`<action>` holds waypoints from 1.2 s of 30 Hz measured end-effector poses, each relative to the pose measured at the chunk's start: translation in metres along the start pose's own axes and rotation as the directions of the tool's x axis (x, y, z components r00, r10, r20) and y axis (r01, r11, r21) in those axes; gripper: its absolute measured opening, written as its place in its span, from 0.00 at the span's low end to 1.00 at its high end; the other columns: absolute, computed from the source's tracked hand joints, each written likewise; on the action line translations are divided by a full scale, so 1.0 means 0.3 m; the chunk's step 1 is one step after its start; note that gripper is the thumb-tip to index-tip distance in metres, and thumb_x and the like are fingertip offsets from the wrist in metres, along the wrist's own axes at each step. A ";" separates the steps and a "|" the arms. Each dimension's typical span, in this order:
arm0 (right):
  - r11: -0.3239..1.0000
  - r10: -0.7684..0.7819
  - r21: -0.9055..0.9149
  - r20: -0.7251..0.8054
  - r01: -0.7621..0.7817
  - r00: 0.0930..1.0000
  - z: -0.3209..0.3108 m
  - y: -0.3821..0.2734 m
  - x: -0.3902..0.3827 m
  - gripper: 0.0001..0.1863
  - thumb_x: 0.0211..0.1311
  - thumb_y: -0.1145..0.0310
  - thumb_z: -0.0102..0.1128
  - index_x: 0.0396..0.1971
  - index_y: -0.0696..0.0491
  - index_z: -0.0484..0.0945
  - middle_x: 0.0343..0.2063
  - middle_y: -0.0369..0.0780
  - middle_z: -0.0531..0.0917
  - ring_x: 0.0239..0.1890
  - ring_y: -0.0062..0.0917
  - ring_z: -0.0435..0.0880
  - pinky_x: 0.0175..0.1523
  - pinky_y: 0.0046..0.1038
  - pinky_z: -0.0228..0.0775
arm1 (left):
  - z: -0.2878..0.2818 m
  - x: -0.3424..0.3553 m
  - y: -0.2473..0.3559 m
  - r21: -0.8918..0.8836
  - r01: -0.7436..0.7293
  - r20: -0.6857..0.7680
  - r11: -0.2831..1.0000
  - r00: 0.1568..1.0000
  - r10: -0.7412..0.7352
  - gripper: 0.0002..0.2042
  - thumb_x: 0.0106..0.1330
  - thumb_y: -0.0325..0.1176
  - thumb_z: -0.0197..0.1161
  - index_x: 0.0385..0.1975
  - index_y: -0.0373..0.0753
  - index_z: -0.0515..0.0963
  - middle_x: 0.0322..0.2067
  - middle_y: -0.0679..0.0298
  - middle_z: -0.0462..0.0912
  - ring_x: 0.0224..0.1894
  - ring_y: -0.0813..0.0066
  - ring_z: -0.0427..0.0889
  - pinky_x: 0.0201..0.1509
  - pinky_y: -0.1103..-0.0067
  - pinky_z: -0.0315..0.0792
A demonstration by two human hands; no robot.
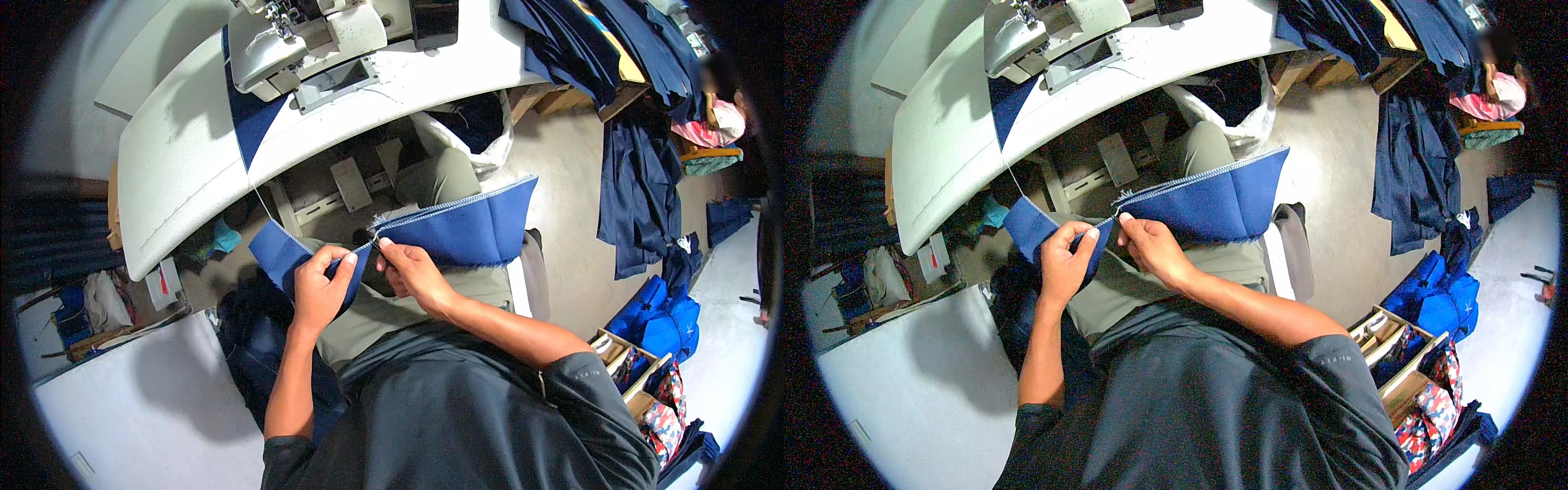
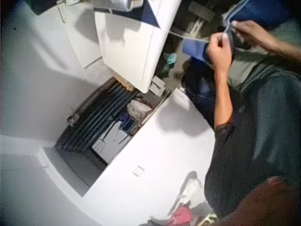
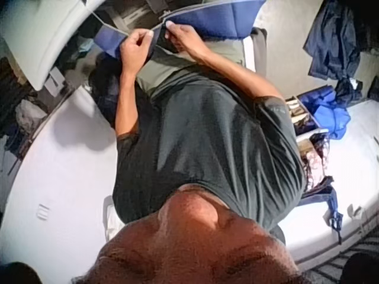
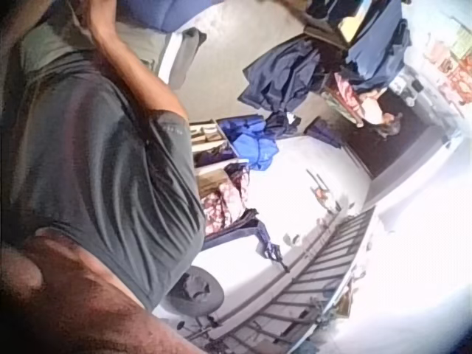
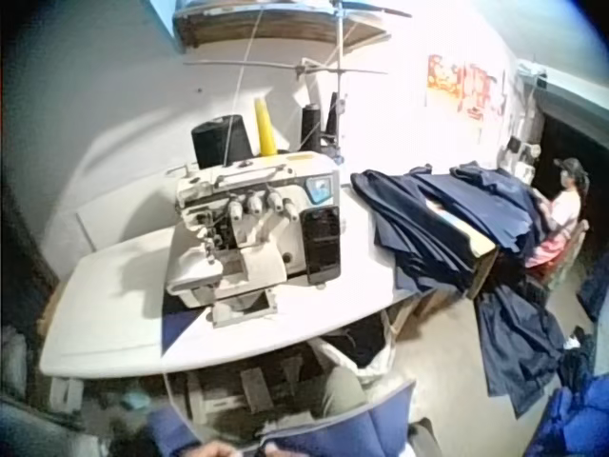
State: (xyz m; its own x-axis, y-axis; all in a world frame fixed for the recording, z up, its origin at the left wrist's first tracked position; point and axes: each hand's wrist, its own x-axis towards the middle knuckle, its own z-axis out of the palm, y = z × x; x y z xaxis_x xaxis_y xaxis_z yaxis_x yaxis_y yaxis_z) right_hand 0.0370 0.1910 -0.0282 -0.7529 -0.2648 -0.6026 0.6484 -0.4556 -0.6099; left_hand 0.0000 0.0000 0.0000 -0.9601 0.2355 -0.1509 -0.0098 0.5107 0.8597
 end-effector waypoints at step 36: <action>0.781 -0.621 -0.496 -0.549 0.379 0.560 -0.536 -0.315 -0.223 0.05 0.67 0.69 0.62 0.32 0.53 0.81 0.22 0.25 0.74 0.24 0.09 0.67 0.29 0.17 0.58 | -0.182 0.033 -0.089 0.108 0.052 -0.013 0.993 0.999 -0.051 0.07 0.68 0.31 0.66 0.37 0.32 0.83 0.26 0.71 0.81 0.32 0.87 0.74 0.37 0.82 0.71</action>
State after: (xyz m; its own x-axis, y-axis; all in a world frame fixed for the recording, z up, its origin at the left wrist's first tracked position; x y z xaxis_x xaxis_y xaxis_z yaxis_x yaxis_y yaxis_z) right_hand 0.0443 0.3884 -0.0129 -0.7622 0.6007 -0.2413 0.2770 -0.0343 -0.9603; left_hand -0.0246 -0.0563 0.0022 -0.9619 0.1984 -0.1880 -0.0293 0.6089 0.7927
